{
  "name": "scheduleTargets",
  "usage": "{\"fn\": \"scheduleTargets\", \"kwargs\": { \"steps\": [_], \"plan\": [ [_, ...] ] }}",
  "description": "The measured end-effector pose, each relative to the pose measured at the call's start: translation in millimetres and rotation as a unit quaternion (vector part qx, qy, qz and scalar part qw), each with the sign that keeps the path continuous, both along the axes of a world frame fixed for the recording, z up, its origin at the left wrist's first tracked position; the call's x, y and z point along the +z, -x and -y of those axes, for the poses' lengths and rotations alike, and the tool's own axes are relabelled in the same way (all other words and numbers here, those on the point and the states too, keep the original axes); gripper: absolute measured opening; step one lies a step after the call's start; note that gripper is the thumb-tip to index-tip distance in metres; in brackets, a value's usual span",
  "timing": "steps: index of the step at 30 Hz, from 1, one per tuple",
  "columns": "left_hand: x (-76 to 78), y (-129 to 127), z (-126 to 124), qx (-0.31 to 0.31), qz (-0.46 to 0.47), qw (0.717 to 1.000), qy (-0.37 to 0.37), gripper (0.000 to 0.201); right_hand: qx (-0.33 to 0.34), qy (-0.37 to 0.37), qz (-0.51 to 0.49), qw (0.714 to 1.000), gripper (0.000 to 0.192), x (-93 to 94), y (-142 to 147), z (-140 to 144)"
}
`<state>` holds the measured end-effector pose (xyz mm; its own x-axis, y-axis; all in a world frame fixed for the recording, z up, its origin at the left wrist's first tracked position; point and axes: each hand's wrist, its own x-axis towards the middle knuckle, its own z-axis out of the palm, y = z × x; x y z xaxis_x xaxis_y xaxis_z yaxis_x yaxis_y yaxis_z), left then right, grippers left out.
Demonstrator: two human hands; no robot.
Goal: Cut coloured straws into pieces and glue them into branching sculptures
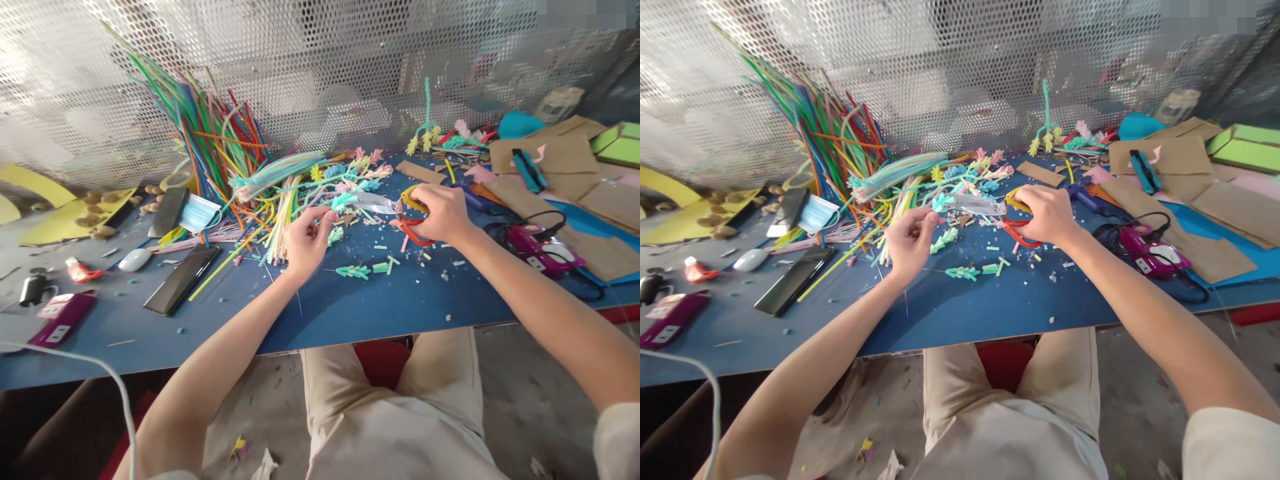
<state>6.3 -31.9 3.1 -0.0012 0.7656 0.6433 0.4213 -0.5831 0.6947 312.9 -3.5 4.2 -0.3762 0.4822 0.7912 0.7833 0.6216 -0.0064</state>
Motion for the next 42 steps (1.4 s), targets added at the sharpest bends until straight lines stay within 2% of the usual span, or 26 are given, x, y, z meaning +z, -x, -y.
{"fn": "scheduleTargets", "kwargs": {
  "steps": [12, 22, 28, 33, 42],
  "plan": [
    [-0.6, -0.2, -1.1, -0.001, 0.000, 1.000, -0.003, 0.036, 0.002, 0.013, 0.008, 1.000, 0.041, 0.4, 3.6, 1.8],
    [0.8, -0.6, 0.5, 0.002, 0.008, 1.000, -0.006, 0.033, -0.027, 0.031, 0.017, 0.999, 0.030, 3.5, 0.3, 5.7],
    [3.0, 3.9, -2.9, 0.037, -0.038, 0.997, -0.052, 0.031, -0.029, 0.028, -0.085, 0.996, 0.043, 0.4, 3.7, 3.4],
    [2.1, 7.4, -6.1, 0.056, -0.082, 0.990, -0.105, 0.025, -0.018, 0.068, -0.179, 0.981, 0.039, -3.7, 7.5, 3.6],
    [4.0, 5.6, -0.7, 0.056, -0.084, 0.985, -0.141, 0.020, -0.005, 0.002, -0.049, 0.999, 0.048, 4.3, 3.3, 7.4]
  ]
}}
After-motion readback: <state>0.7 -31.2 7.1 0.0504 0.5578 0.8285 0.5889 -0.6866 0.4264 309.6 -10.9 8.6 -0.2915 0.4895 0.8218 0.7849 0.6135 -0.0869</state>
